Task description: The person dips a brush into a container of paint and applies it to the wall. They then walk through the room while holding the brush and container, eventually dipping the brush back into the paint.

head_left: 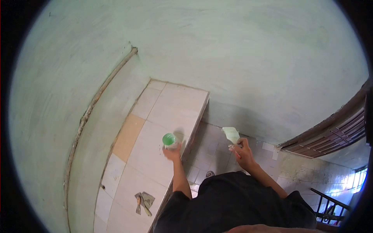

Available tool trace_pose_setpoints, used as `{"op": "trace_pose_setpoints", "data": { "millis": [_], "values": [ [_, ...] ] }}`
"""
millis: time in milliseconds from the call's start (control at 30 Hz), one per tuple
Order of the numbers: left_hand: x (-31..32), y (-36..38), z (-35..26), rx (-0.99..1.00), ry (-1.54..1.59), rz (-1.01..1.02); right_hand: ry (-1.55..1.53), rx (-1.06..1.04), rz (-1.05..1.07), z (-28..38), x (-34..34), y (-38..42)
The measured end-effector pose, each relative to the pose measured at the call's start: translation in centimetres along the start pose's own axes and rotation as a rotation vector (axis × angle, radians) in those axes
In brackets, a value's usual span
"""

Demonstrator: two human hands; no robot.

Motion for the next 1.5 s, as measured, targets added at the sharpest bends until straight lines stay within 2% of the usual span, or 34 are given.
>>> {"op": "trace_pose_setpoints", "data": {
  "millis": [67,133,167,233,267,333,400,467,500,600,633,700,733,800,833,867,933,967,1033,1167,1233,1267,1333,1367,1433,1500],
  "values": [
    [0.0,2.5,3.1,-0.186,-0.132,0.052,0.005,0.01,0.016,-0.6,-0.5,0.1],
    [0.2,5.9,1.0,-0.239,0.176,0.308,0.006,0.021,-0.056,-1.1,-1.2,0.1],
    [-1.1,7.0,-2.8,-0.213,0.19,0.33,-0.012,0.033,-0.096,-1.5,-1.6,0.0],
    [-3.9,10.2,-13.5,-0.126,0.614,0.619,0.028,0.037,-0.132,-2.4,-2.9,-0.1],
    [-6.2,10.8,-18.2,-0.114,0.617,0.648,0.048,0.03,-0.132,-2.5,-3.6,0.0],
    [-12.4,11.7,-31.6,0.217,1.073,0.741,0.077,0.059,-0.155,-2.8,-5.2,-0.2],
    [-22.0,12.5,-41.9,0.558,1.412,0.693,0.1,0.078,-0.17,-2.9,-6.1,0.1],
    [-31.2,13.4,-47.2,1.128,1.723,0.536,0.074,0.087,-0.196,-3.3,-7.0,0.4],
    [-33.3,13.7,-48.1,1.127,1.737,0.543,0.085,0.09,-0.205,-3.1,-7.4,0.6],
    [-38.7,13.1,-48.0,0.991,2.421,0.473,0.108,0.095,-0.229,-3.1,-8.2,1.8],
    [-39.5,13.4,-48.3,0.994,2.438,0.48,0.112,0.092,-0.242,-3.3,-8.3,2.5],
    [-40.3,14.9,-49.5,1.039,2.247,0.674,0.121,0.082,-0.271,-3.4,-8.6,3.4],
    [-40.8,15.6,-49.2,1.045,2.26,0.681,0.122,0.091,-0.286,-3.3,-8.9,3.9],
    [-40.2,17.0,-48.8,0.803,2.068,0.797,0.132,0.102,-0.313,-3.5,-9.4,5.0],
    [-40.9,17.5,-48.5,0.767,1.724,0.866,0.132,0.114,-0.307,-3.6,-9.5,5.4],
    [-40.3,17.5,-49.3,0.775,1.733,0.868,0.132,0.121,-0.3,-3.8,-9.6,5.6],
    [-40.4,17.9,-51.5,0.982,1.992,0.855,0.136,0.118,-0.308,-3.7,-9.9,6.1],
    [-40.5,18.0,-52.0,0.99,1.997,0.855,0.134,0.118,-0.308,-3.6,-9.9,6.1],
    [-40.5,18.4,-52.6,0.912,2.138,1.011,0.132,0.117,-0.318,-3.7,-9.8,6.0],
    [-40.1,18.3,-50.2,0.961,1.962,0.942,0.119,0.098,-0.344,-3.7,-9.3,6.4],
    [-39.8,17.7,-49.2,0.938,1.908,0.764,0.117,0.116,-0.331,-3.5,-9.2,6.4],
    [-40.0,17.8,-49.8,0.939,1.904,0.767,0.112,0.134,-0.309,-3.4,-8.9,6.4],
    [-40.8,18.1,-51.6,0.886,2.204,0.962,0.112,0.122,-0.306,-3.1,-8.7,6.3],
    [-40.7,17.7,-50.9,0.879,2.203,0.962,0.112,0.107,-0.303,-2.9,-8.6,6.3],
    [-40.6,17.2,-49.8,1.005,1.943,0.942,0.12,0.116,-0.301,-2.7,-8.3,6.2],
    [-40.8,16.9,-49.5,0.976,1.93,0.934,0.12,0.126,-0.298,-2.5,-7.8,6.1]
  ]
}}
Point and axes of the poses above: each hand's wrist, its own y-axis away from the middle knuckle, its own x-axis out of the palm, z = x × y, the point moved 8 cm from there along -y, towards the middle knuckle, and after that the axes turned 1 degree about -y, right-handed, at the moved point
